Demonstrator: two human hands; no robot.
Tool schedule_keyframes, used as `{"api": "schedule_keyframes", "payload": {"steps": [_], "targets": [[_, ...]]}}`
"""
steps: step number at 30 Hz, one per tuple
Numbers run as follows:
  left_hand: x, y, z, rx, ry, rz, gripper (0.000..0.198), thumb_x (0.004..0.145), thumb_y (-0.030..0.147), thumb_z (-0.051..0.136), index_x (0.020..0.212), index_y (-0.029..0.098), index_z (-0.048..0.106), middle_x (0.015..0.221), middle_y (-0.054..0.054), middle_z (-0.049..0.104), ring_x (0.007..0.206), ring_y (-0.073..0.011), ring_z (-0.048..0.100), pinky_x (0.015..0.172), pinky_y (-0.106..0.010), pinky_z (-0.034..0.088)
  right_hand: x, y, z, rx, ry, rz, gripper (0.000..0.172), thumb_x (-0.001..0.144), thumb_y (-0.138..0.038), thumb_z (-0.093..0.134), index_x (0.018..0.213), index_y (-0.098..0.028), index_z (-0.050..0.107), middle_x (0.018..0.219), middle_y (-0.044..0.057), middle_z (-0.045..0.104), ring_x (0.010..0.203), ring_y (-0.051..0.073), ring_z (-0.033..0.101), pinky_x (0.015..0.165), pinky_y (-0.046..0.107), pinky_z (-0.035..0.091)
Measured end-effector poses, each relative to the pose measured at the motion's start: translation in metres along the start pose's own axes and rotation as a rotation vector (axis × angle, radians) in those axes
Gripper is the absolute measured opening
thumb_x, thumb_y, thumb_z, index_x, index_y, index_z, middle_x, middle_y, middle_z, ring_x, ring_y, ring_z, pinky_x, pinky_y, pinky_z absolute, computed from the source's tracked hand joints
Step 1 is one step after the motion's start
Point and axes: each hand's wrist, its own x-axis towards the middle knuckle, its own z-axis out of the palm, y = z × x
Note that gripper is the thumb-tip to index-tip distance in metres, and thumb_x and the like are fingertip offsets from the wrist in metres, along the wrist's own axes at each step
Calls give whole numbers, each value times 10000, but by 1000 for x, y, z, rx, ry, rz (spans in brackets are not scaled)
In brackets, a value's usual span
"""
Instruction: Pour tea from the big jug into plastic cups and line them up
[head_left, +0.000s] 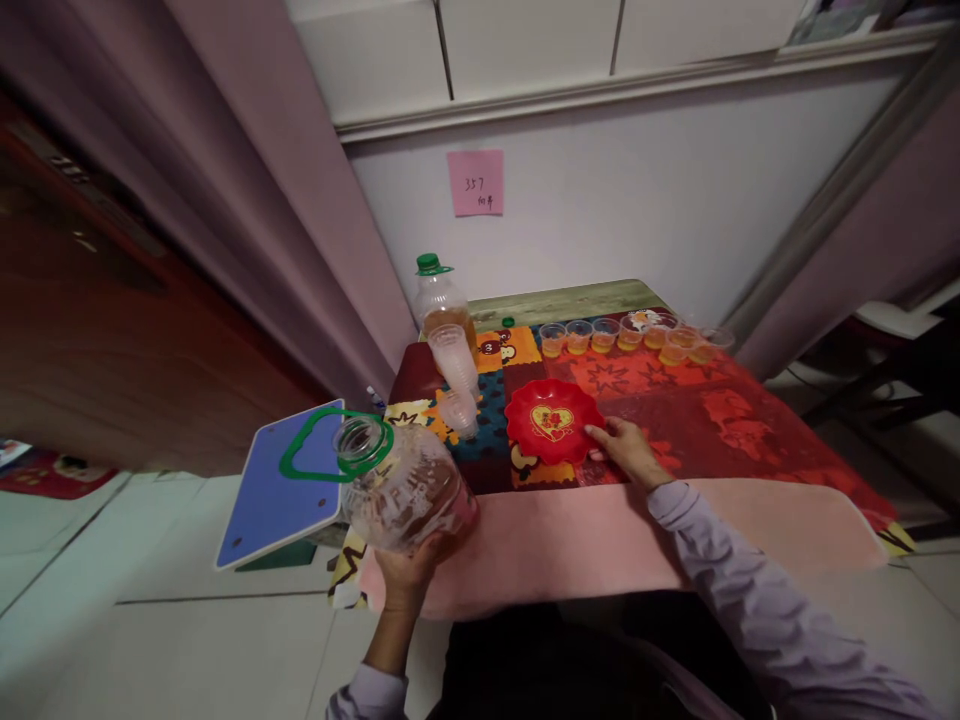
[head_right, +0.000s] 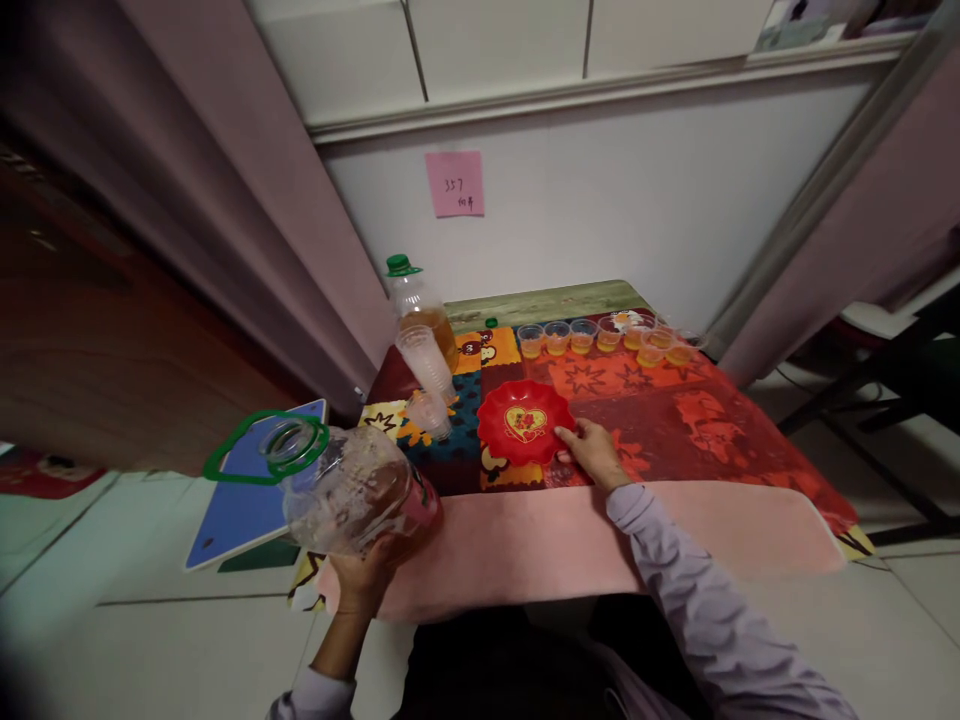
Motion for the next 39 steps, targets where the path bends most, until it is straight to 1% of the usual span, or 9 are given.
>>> {"api": "schedule_keyframes", "payload": {"steps": [5, 7, 9, 12, 16, 20, 29, 34, 39], "targets": [[1, -3, -2, 116, -36, 70, 774, 453, 634, 1007, 1019, 165, 766, 1171, -247, 812, 1264, -518, 716, 933, -621, 666, -6, -7, -13, -432, 343, -353, 624, 966, -513, 754, 1434, -113, 645, 1064, 194, 828, 978, 356, 806, 856, 443, 624], [3, -4, -5, 145, -53, 105, 861, 403, 639, 1018, 1067, 156, 761, 1175, -246, 811, 1278, -518, 710, 939, -620, 669, -10, -21, -4, -481, 422, -549, 648, 998, -538, 697, 1477, -108, 625, 1096, 195, 821, 976, 354, 795, 876, 465, 616], [5, -5, -7, 160, -58, 129, 943, 357, 638, 1024, 1117, 153, 751, 1187, -241, 810, 1288, -511, 710, 954, -622, 670, -17, -43, 18, -415, 330, -756, 486, 1041, -499, 642, 1374, -150, 703, 1128, 165, 814, 940, 300, 785, 878, 427, 618], [5, -5, -8, 168, -87, 149, 1033, 370, 657, 1014, 1220, 145, 728, 1224, -243, 805, 1287, -498, 718, 976, -632, 664, -30, -84, 67, -405, 44, -997, 288, 1086, -379, 600, 1229, -207, 781, 1198, 134, 789, 1047, 251, 765, 927, 356, 613], [4, -2, -8, 231, -155, 171, 1088, 430, 680, 998, 1325, 137, 700, 1225, -243, 812, 1247, -499, 740, 975, -660, 656, -45, -133, 123, -734, -225, -995, 382, 1104, -268, 563, 1463, -231, 687, 1442, 128, 704, 1195, 244, 737, 956, 323, 613], [8, -4, -11, 296, -178, 255, 1009, 458, 686, 988, 1274, 150, 729, 1089, -217, 831, 1139, -491, 781, 912, -656, 671, -49, -154, 147, -1020, -347, -922, 431, 1137, -180, 418, 1493, -179, 661, 1486, 167, 684, 1227, 259, 737, 990, 330, 605], [11, -4, -10, 267, -193, 349, 993, 491, 786, 941, 1243, 173, 732, 1031, -188, 825, 1086, -466, 786, 806, -628, 683, -40, -141, 151, -988, -305, -929, 392, 1155, -218, 424, 1456, -206, 676, 1539, 137, 658, 1215, 241, 733, 972, 323, 600], [7, -2, -5, 248, -193, 332, 1008, 492, 762, 954, 1270, 169, 710, 1109, -226, 816, 1106, -469, 790, 819, -601, 692, -30, -126, 153, -702, -162, -1060, 235, 1110, -235, 583, 1254, -216, 768, 1229, 96, 774, 1068, 201, 736, 917, 276, 577], [11, -9, -6, 173, -176, 326, 1063, 468, 737, 967, 1315, 167, 672, 1174, -228, 803, 1182, -465, 764, 867, -603, 688, -27, -109, 103, -276, 166, -1244, 224, 1117, -261, 550, 1093, -221, 769, 1124, 96, 771, 1103, 225, 715, 1003, 337, 565]]}}
